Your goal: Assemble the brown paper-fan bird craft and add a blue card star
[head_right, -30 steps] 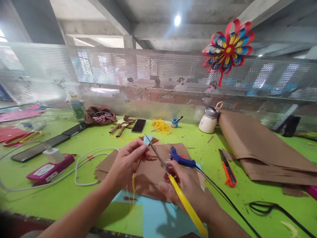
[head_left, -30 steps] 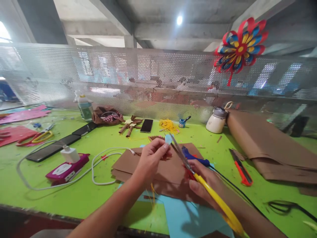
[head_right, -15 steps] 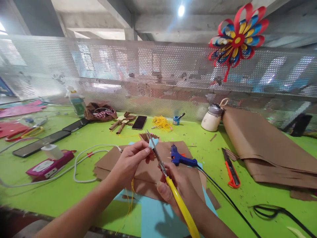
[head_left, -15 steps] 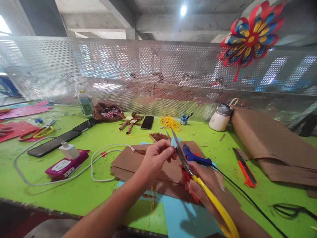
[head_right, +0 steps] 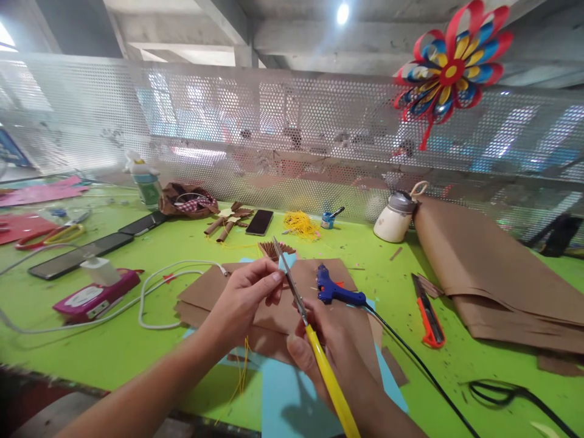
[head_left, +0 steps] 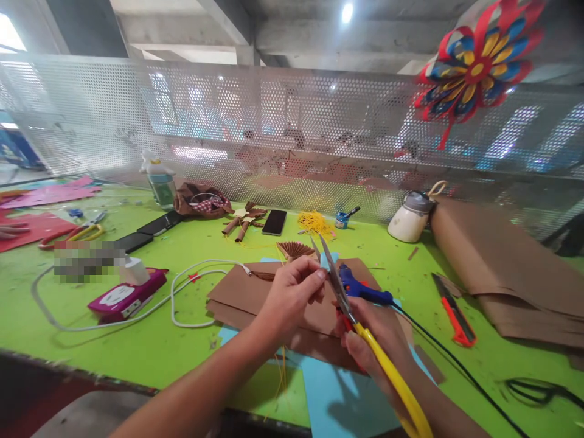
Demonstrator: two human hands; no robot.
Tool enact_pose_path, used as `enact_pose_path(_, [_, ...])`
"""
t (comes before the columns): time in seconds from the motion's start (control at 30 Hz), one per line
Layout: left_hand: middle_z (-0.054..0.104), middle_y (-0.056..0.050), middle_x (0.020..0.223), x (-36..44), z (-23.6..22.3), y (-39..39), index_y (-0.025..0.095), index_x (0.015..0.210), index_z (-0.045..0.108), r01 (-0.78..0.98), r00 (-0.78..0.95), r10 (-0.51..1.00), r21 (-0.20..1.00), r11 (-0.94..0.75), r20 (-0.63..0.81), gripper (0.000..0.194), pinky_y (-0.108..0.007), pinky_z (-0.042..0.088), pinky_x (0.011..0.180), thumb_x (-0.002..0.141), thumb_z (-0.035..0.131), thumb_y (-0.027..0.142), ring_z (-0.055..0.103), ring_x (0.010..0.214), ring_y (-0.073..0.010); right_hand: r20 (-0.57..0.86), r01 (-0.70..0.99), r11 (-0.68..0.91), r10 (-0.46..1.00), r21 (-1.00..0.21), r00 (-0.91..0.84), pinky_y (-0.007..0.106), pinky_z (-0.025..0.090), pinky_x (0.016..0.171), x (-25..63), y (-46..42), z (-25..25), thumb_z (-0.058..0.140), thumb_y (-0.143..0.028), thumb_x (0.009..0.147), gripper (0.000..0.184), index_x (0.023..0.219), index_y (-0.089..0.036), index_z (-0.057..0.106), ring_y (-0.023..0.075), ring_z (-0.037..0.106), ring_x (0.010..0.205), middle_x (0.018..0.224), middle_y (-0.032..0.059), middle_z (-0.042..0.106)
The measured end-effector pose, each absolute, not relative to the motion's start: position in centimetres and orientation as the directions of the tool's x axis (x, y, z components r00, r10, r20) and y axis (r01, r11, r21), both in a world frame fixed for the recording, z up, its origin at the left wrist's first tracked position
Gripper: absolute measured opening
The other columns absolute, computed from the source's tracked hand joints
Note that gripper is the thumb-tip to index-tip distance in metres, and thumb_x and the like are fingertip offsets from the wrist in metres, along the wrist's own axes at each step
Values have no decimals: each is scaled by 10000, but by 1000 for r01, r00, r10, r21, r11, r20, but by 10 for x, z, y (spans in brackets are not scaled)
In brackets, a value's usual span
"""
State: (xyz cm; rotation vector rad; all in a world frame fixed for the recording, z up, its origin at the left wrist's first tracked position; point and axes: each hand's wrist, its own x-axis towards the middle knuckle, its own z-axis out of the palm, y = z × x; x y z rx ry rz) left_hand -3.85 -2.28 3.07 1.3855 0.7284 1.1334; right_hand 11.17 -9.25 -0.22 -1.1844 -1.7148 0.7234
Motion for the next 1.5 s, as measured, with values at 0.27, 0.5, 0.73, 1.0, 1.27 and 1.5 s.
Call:
enact_pose_path(0.27, [497, 37, 547, -39, 31, -22, 143, 714, 530, -210, 417, 887, 971, -118, 198, 175, -214, 355, 535, 794, 586, 288, 433, 516, -73, 334, 346, 355, 935, -868, -121, 191, 401, 441, 112, -95, 0, 477, -484, 849, 388, 1068, -166, 509, 109, 507, 534, 692, 17, 559])
enact_pose_path(0.5, [520, 27, 566, -40, 29, -19, 139, 752, 532, -227, 464, 861, 968, -110, 207, 163, -217, 371, 558, 805, 581, 284, 448, 536, -76, 323, 350, 346, 938, -870, -126, 197, 421, 469, 113, -95, -2, 480, -484, 850, 394, 1098, -179, 495, 108, 513, 557, 733, 19, 567])
enact_pose_path(0.73, [518, 28, 568, -39, 31, -20, 144, 732, 510, -231, 456, 866, 967, -109, 207, 169, -213, 369, 561, 804, 582, 279, 452, 546, -77, 374, 414, 390, 919, -823, -123, 216, 451, 497, 113, -94, -5, 445, -507, 855, 403, 1108, -198, 497, 147, 559, 624, 759, 43, 587])
enact_pose_path(1.0, [521, 29, 570, -38, 30, -23, 147, 736, 515, -218, 449, 869, 969, -119, 208, 167, -216, 373, 557, 810, 575, 284, 452, 542, -79, 379, 407, 397, 917, -823, -128, 208, 444, 501, 112, -94, -3, 439, -502, 865, 356, 1047, -200, 486, 132, 540, 611, 750, 32, 575])
enact_pose_path(1.27, [522, 26, 580, -39, 29, -22, 145, 740, 515, -219, 470, 855, 967, -126, 218, 154, -220, 378, 569, 826, 552, 267, 457, 552, -79, 351, 385, 359, 932, -850, -94, 205, 415, 464, 109, -95, -3, 424, -591, 839, 430, 945, -183, 506, 114, 493, 557, 696, 17, 543])
enact_pose_path(1.5, [519, 24, 580, -40, 28, -21, 146, 728, 516, -223, 480, 849, 967, -124, 220, 175, -227, 376, 569, 816, 569, 287, 461, 550, -84, 397, 424, 396, 913, -814, -91, 216, 389, 460, 110, -94, -3, 369, -613, 852, 450, 835, -183, 498, 110, 479, 538, 683, 18, 541])
